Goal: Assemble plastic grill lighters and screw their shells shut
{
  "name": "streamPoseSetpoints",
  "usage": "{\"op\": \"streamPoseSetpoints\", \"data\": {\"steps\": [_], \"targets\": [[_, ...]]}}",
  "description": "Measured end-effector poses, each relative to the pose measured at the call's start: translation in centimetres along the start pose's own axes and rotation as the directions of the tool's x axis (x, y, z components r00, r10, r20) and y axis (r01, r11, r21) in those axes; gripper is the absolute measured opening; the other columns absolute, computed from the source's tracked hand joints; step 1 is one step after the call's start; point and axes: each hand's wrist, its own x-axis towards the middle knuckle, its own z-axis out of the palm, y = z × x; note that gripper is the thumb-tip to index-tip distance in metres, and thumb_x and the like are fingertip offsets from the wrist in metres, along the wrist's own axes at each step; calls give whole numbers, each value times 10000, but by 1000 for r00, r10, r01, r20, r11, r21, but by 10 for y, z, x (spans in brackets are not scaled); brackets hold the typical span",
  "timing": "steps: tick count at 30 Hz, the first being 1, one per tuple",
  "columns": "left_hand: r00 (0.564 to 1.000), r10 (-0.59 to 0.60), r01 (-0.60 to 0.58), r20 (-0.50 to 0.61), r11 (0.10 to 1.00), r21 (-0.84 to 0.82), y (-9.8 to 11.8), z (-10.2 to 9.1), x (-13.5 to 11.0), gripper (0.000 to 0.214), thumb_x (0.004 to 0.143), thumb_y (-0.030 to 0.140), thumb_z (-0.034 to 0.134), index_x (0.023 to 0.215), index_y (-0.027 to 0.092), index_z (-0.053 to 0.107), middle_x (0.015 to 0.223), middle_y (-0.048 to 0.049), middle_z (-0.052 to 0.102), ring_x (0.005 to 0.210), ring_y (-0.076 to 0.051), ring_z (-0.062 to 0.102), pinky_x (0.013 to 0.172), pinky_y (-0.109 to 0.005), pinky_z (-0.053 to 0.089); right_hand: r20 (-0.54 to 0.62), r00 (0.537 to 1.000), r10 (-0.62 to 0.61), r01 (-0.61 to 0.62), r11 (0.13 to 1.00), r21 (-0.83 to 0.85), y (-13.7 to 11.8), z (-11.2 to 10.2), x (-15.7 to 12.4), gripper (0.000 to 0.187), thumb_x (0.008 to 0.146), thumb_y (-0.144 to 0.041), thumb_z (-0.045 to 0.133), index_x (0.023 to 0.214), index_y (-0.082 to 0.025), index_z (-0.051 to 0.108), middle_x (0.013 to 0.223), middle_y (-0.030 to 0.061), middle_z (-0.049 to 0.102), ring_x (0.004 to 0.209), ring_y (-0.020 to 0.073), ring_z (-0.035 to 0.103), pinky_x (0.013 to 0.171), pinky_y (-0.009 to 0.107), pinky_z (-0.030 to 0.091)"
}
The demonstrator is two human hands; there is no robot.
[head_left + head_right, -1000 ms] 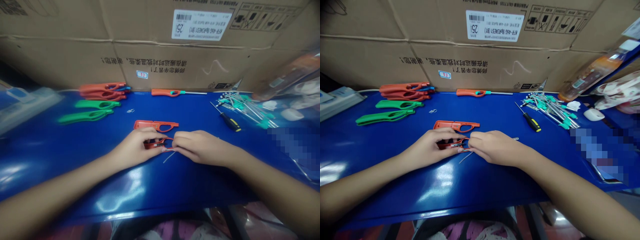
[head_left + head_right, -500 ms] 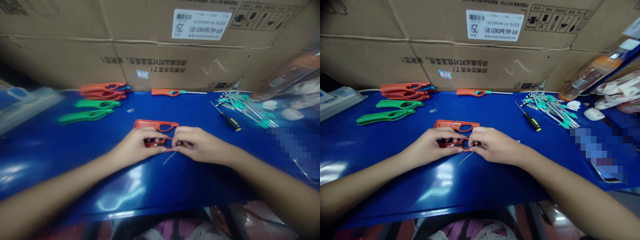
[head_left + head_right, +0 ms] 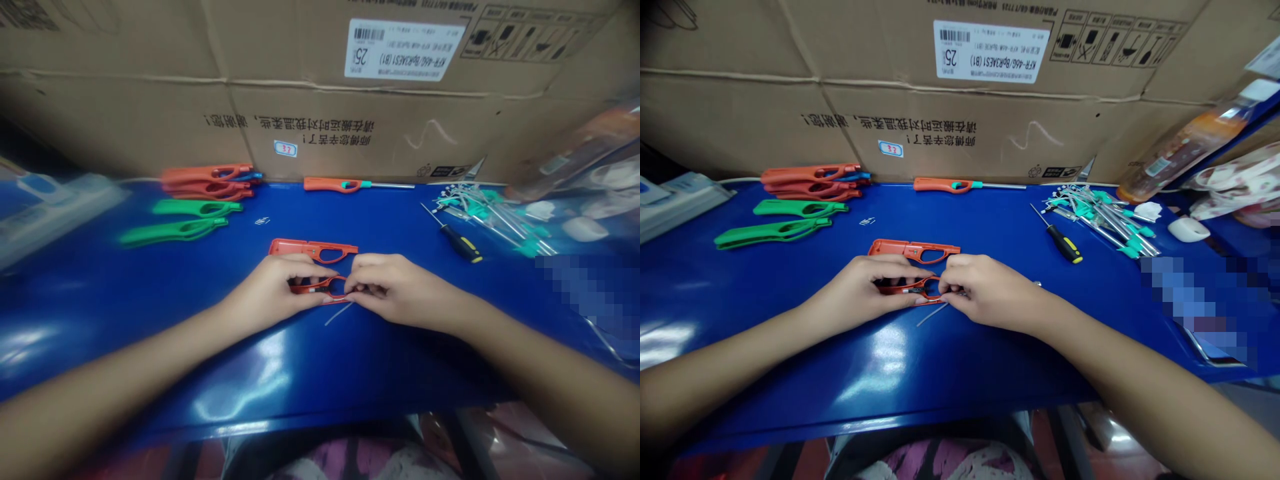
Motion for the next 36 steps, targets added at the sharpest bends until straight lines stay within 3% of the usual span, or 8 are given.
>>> {"op": "streamPoseSetpoints", "data": {"steps": [5,12,18,28,36], "targets": [[1000,27,-27,-8,999,43,0,1,1,313,846,272,776,1155,229,754,1101,-53,776,956,-203,729,877,-321,572,5,1000,16,-16,1000,5,-1,0,2,105,913,-127,638,896,-154,738,839,32,646,731,116,584,666,241,419],[999,15,-15,44,1000,0,-2,-3,1,314,872,261,745,1185,235,745,1051,-59,762,882,-184,717,793,-296,574,6,1000,26,-26,1000,12,-2,-1,1,137,923,-129,610,864,-156,730,814,26,647,706,111,570,650,237,407],[996,26,-25,82,999,-20,-3,-9,2,327,882,251,723,1207,223,740,1060,-79,752,901,-196,711,819,-320,572,4,999,43,-43,999,23,-3,-2,1,121,899,-103,627,835,-144,721,787,18,639,677,99,554,618,223,391],[997,35,-33,68,999,-36,-2,-6,2,326,878,241,726,1202,215,741,1041,-83,755,891,-196,713,815,-327,579,-7,999,40,-40,999,19,-1,0,2,128,910,-126,619,823,-162,705,782,18,651,696,112,570,641,235,402],[997,19,-18,74,1000,-18,-2,-5,1,329,875,223,722,1202,191,737,1071,-92,740,925,-209,708,849,-351,577,51,999,-1,3,999,-33,-3,-2,1,137,944,-146,595,832,-155,673,816,20,628,733,120,574,668,242,402]]}}
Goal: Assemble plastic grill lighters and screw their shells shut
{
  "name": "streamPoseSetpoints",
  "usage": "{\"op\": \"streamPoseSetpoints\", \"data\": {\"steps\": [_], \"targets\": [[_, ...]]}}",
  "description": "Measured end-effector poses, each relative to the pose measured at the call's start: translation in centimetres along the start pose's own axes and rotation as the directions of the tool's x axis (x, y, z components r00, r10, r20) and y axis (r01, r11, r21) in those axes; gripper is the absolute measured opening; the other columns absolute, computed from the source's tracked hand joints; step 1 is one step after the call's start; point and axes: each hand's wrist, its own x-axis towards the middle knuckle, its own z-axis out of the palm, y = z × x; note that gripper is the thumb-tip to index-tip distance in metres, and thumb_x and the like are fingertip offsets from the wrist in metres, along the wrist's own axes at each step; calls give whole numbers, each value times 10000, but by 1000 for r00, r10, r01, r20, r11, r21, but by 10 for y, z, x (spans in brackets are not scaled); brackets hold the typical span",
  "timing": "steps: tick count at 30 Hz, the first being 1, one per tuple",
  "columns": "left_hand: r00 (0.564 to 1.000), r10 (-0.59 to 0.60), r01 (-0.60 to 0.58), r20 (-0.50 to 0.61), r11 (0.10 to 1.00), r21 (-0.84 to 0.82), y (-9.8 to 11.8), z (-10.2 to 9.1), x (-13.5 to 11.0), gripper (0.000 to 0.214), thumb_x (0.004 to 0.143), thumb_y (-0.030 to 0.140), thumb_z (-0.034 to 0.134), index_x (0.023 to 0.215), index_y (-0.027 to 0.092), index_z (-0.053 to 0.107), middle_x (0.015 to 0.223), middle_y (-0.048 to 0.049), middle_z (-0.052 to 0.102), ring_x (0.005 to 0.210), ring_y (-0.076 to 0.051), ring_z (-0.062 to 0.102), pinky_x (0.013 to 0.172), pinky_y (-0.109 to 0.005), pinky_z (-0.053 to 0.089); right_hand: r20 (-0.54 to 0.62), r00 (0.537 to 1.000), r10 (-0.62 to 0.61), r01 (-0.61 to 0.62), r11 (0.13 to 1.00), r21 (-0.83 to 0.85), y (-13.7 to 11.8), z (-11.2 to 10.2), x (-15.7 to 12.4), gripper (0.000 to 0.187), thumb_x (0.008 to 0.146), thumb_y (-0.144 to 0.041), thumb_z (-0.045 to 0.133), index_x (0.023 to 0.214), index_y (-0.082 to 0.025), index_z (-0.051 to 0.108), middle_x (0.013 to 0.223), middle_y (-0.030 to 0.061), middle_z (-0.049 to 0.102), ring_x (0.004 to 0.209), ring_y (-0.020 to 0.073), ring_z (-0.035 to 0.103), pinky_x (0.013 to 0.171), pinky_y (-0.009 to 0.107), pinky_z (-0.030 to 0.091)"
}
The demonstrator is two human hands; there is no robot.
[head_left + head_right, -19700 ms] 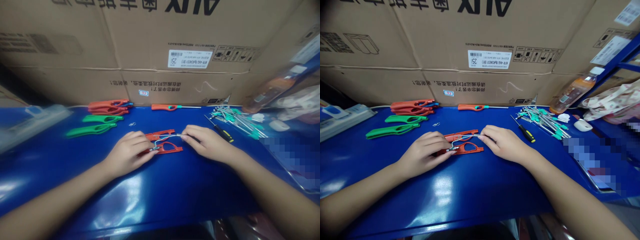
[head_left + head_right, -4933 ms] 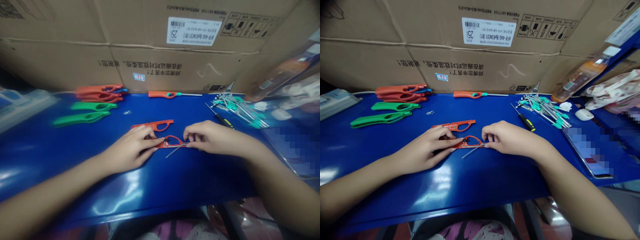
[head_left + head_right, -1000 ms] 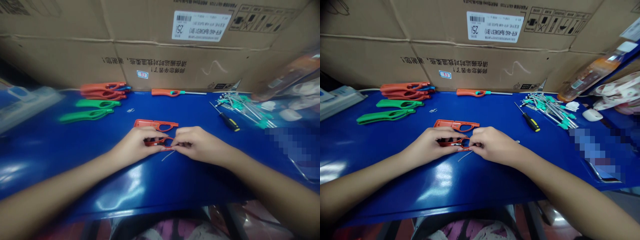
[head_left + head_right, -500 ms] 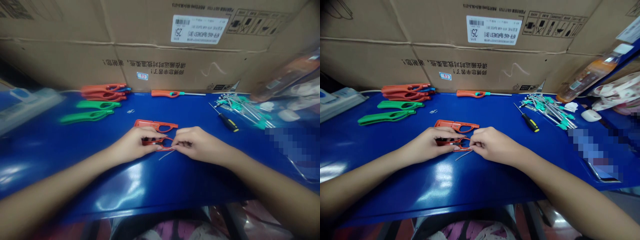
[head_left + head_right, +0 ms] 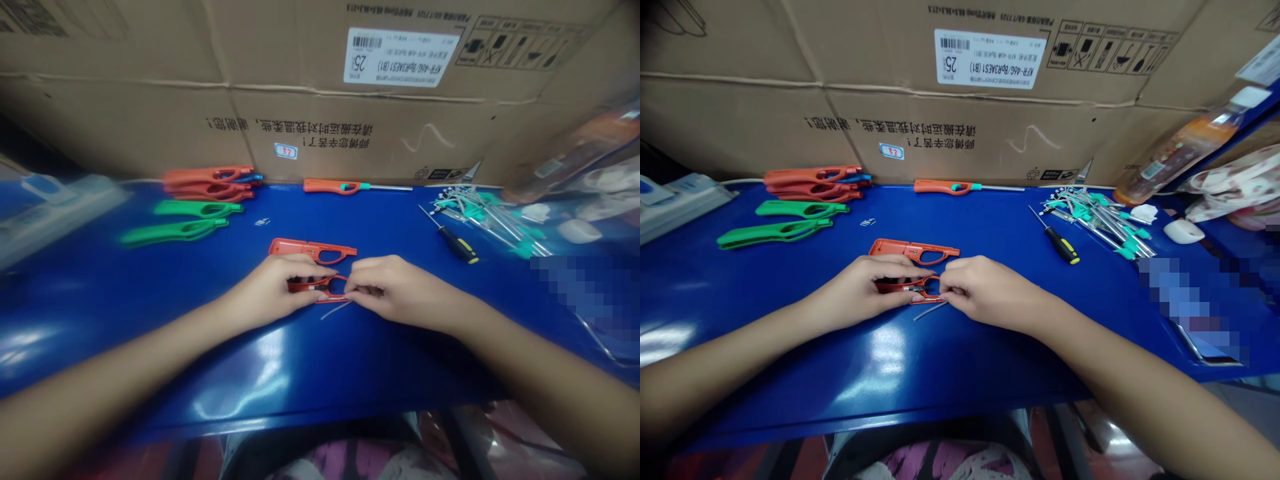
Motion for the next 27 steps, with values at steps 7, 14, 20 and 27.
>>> {"op": "streamPoseSetpoints", "data": {"steps": [7,14,20,27], "targets": [[1000,13,-13,8,1000,-3,0,-1,0,331,887,237,713,1215,201,729,1079,-88,738,939,-205,706,868,-350,576,26,1000,-6,8,998,-64,-4,0,-1,163,967,-144,551,834,-159,644,831,27,619,745,132,567,686,256,400],[997,51,-51,55,999,1,0,-4,0,370,889,167,672,1257,181,703,1094,-81,732,944,-181,700,870,-318,565,-24,998,60,-59,997,51,1,1,1,133,887,-95,618,773,-152,655,734,-12,584,657,97,510,625,233,366],[992,118,-120,33,991,64,3,-4,-2,360,926,177,622,1281,176,679,1111,-88,699,957,-174,681,862,-309,566,-51,996,77,-75,996,39,1,2,1,127,855,-84,619,758,-161,649,717,-18,565,642,96,482,613,236,358],[975,214,-220,56,924,313,1,-4,-8,388,972,253,596,1356,209,616,1273,-107,623,1195,-227,588,1042,-378,496,-263,920,292,-250,951,182,27,-20,-5,152,891,-259,593,878,-165,711,707,8,644,585,118,521,559,245,404]]}}
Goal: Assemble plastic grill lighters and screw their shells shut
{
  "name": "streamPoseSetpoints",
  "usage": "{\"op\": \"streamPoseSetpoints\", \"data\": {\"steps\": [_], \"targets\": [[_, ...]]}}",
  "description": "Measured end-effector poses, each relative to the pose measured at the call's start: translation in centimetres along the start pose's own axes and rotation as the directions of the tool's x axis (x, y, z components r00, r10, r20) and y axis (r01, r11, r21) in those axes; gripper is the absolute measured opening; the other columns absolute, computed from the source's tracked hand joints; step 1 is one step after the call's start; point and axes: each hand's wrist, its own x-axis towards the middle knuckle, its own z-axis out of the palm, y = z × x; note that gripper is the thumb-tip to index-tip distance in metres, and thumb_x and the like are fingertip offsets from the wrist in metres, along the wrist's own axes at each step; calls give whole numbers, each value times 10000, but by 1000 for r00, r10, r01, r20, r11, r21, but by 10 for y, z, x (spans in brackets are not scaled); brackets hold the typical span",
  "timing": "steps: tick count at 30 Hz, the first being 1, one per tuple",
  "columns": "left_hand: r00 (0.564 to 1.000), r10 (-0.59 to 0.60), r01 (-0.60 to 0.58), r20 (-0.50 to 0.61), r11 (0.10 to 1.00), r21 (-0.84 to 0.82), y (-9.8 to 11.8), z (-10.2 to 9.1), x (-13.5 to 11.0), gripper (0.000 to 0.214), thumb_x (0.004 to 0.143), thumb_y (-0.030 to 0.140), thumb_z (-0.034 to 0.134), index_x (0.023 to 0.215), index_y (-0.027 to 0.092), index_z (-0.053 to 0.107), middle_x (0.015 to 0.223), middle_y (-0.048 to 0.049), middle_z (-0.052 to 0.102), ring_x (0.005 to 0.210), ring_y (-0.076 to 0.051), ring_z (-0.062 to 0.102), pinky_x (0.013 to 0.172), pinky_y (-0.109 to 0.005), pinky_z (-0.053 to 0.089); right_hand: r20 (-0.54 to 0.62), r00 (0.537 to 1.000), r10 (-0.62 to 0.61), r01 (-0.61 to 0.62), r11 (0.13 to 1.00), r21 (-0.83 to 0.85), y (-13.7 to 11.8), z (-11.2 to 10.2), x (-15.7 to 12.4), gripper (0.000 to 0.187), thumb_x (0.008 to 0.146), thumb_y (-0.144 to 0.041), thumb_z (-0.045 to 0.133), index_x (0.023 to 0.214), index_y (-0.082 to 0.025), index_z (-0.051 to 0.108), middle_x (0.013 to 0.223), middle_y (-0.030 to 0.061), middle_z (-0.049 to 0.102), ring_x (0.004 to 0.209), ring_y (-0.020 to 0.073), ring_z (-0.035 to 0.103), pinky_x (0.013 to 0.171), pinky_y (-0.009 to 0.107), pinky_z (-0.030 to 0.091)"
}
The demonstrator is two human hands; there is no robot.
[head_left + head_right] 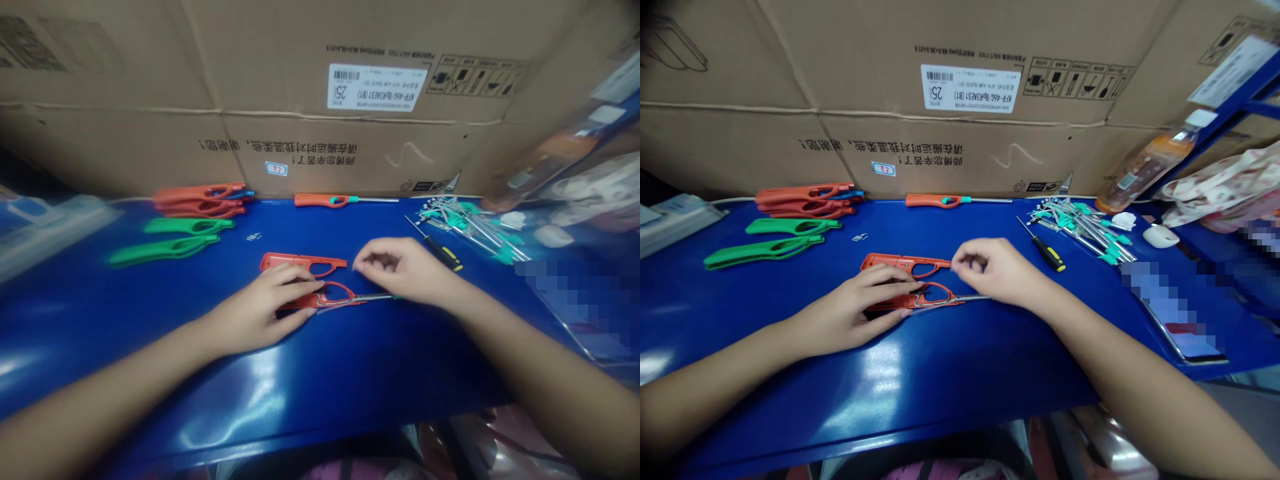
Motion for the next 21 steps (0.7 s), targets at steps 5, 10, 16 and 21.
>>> {"op": "streamPoseSetpoints", "data": {"steps": [5,10,16,21], "targets": [[999,25,-24,-36,999,40,-1,-1,0,331,996,233,558,1316,202,637,1226,-98,639,1152,-208,601,1007,-355,508,-418,907,40,-260,835,-484,40,-47,11,142,863,-217,572,885,-181,708,947,96,702,828,239,635,767,357,471],[999,30,-29,-14,999,39,-1,-3,-3,299,985,230,580,1273,213,658,1195,-81,653,1113,-197,611,989,-352,511,-525,745,412,-667,471,-577,80,-72,11,336,852,-295,625,1146,-145,688,1155,208,618,1022,371,624,836,465,487],[999,43,-43,-6,999,21,-2,-4,-5,294,995,232,573,1276,203,652,1182,-81,667,1083,-185,629,963,-329,525,-530,736,421,-677,460,-575,97,-74,12,360,870,-338,638,1212,-227,660,1215,160,573,1066,338,618,853,424,497],[998,56,-56,-13,998,29,-3,-3,-4,276,994,231,575,1253,191,660,1187,-82,669,1092,-185,632,965,-326,529,-525,719,455,-695,466,-548,105,-80,11,414,881,-363,642,1269,-220,663,1237,160,584,1020,305,641,868,402,497]]}}
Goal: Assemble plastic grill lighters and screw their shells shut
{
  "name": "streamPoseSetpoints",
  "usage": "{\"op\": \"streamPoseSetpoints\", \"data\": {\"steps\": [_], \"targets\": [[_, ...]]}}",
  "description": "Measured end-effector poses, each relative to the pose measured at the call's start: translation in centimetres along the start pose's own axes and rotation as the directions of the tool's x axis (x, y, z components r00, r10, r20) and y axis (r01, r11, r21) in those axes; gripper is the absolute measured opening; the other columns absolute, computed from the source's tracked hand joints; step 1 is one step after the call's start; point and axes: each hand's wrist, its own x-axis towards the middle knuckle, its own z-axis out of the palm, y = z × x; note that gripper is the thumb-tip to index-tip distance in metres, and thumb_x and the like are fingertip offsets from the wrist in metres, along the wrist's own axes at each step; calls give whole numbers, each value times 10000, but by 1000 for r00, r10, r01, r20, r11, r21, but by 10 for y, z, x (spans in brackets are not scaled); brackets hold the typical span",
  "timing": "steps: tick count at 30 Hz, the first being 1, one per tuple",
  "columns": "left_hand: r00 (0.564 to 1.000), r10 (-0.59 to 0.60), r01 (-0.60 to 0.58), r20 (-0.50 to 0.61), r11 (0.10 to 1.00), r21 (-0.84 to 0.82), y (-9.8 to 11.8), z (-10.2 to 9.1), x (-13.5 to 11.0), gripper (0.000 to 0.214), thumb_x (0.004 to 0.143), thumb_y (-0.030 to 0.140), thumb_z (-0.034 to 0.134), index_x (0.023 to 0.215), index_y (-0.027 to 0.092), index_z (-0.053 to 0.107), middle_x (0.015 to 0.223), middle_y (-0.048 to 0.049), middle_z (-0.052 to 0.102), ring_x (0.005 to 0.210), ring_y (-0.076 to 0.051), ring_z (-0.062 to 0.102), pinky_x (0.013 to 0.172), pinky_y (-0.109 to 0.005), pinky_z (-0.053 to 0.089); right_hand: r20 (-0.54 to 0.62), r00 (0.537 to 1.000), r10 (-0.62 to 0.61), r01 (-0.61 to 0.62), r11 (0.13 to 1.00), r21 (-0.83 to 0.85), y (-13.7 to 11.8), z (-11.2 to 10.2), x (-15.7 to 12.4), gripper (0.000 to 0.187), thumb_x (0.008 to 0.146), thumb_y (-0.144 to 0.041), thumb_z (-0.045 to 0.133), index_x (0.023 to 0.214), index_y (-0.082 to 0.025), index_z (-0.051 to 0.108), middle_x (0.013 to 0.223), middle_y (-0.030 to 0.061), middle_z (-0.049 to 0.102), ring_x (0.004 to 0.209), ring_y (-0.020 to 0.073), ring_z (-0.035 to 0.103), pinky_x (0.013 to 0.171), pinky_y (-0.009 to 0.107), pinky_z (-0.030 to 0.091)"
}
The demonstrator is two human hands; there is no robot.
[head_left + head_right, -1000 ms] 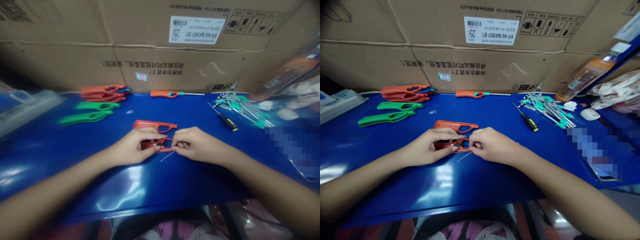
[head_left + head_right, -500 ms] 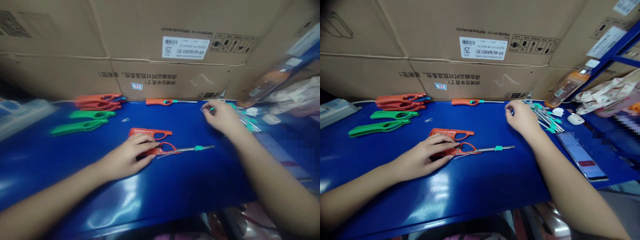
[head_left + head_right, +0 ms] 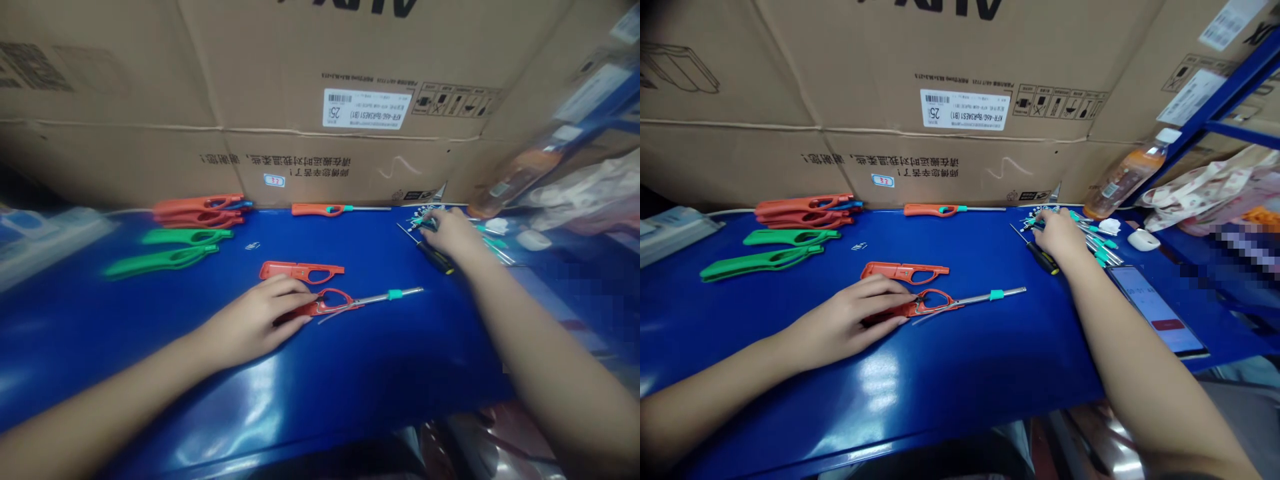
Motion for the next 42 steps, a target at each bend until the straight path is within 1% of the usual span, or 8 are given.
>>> {"op": "streamPoseSetpoints", "data": {"steps": [4,7,14,21,26,30,36,42], "targets": [[1000,11,-11,-12,1000,5,0,0,0,261,997,229,571,1235,187,670,1161,-79,683,1059,-180,647,936,-320,544,0,1000,-14,14,1000,6,4,4,5,430,886,-344,621,1283,-187,676,1223,177,634,1049,307,640,880,391,492],[999,20,-20,-26,1000,0,0,-1,-1,253,994,230,583,1226,196,677,1151,-71,693,1053,-176,653,939,-317,545,-10,1000,-19,19,1000,17,6,7,7,391,876,-339,610,1221,-183,708,1164,174,675,1001,304,657,852,388,498],[999,10,-10,-31,1000,0,2,-1,1,259,996,242,575,1227,197,682,1136,-82,702,1040,-192,664,926,-335,558,-108,992,-72,79,994,69,9,15,8,433,863,-294,573,1268,-174,668,1139,174,668,981,299,647,829,384,499],[999,31,-30,-30,999,15,1,-2,0,256,993,226,574,1222,185,683,1140,-90,702,1037,-197,668,909,-339,564,-167,984,-66,89,987,133,3,13,5,301,859,-383,634,1088,-201,710,1089,130,656,939,284,634,780,376,491],[998,55,-54,-40,998,28,1,-2,0,243,991,224,581,1198,171,696,1126,-88,716,1024,-192,680,901,-324,564,-186,982,-46,82,978,193,1,12,6,231,828,-370,682,982,-204,727,975,89,682,883,255,629,732,343,471],[998,61,-60,-34,998,35,1,-2,0,244,993,229,580,1199,169,697,1136,-88,718,1033,-194,678,906,-326,564,-198,979,-41,87,968,233,1,11,7,201,802,-320,707,966,-204,719,928,63,685,846,237,624,685,318,443],[997,66,-65,-25,997,47,-1,-1,0,257,989,217,582,1218,175,690,1144,-89,713,1033,-194,674,896,-329,572,-212,977,-36,94,959,268,-2,10,4,147,810,-269,687,940,-202,701,928,61,683,837,232,617,681,319,433],[995,78,-75,-55,996,58,-2,-1,0,248,984,220,588,1201,186,703,1127,-92,724,1020,-200,689,899,-341,585,-272,962,-20,102,952,288,-4,1,-3,63,833,-261,631,855,-208,659,1074,127,647,993,309,607,753,371,455]]}}
